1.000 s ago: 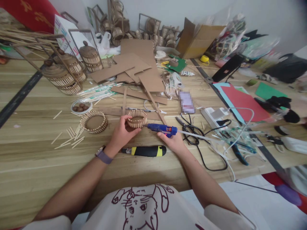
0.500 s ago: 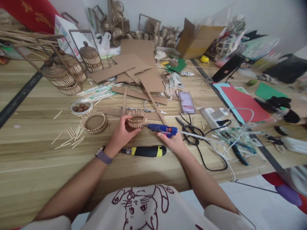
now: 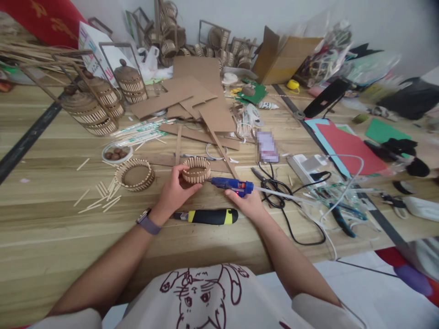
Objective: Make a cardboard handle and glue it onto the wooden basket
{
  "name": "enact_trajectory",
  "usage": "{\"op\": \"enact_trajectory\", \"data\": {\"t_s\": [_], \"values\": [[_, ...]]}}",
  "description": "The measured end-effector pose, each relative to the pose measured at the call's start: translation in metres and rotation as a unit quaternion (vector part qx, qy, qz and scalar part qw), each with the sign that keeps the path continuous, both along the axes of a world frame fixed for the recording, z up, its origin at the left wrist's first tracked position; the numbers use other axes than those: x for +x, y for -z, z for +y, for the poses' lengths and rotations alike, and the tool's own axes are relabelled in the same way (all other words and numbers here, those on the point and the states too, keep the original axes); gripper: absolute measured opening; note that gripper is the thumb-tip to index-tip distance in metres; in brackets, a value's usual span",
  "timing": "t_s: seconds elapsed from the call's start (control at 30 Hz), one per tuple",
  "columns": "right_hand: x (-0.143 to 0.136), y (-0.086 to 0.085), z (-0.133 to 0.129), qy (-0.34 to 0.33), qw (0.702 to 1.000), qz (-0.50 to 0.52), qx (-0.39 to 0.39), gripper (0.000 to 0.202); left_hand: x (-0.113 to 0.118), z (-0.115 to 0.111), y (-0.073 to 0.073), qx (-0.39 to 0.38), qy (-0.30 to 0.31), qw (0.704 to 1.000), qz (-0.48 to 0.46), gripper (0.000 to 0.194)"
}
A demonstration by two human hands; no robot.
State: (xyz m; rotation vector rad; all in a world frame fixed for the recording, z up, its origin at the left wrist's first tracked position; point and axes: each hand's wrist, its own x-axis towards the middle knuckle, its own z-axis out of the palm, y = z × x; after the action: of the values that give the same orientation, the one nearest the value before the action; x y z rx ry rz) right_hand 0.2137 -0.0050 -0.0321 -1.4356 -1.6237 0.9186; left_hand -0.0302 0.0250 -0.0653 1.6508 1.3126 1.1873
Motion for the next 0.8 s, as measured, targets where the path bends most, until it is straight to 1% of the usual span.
{"op": "enact_trajectory", "data": {"t_s": [0.27, 0.4, 0.47, 0.53, 0.67, 0.8], "values": [[0.002, -0.003, 0.001, -0.002, 1.0, 0.022, -0.006, 0.04, 0.0, 0.0, 0.0, -0.002, 0.005, 1.0, -0.008, 0.057], [0.007, 0.002, 0.0, 0.037, 0.999, 0.032, -0.002, 0.04, 0.0, 0.0, 0.001, -0.006, 0.009, 1.0, -0.016, 0.058], [0.007, 0.005, -0.001, 0.064, 0.998, 0.019, 0.005, 0.043, 0.0, 0.0, 0.002, -0.005, 0.006, 1.0, -0.017, 0.059], [0.006, 0.006, -0.001, 0.077, 0.997, 0.003, 0.016, 0.044, 0.0, 0.0, 0.002, -0.006, 0.005, 1.0, -0.016, 0.059], [0.001, 0.003, -0.001, 0.061, 0.997, -0.018, 0.036, 0.042, 0.0, 0.0, 0.001, -0.015, 0.007, 1.0, -0.01, 0.06], [-0.003, 0.001, 0.0, 0.054, 0.997, -0.03, 0.046, 0.043, 0.0, 0.0, 0.001, -0.008, 0.002, 1.0, -0.007, 0.06]]}}
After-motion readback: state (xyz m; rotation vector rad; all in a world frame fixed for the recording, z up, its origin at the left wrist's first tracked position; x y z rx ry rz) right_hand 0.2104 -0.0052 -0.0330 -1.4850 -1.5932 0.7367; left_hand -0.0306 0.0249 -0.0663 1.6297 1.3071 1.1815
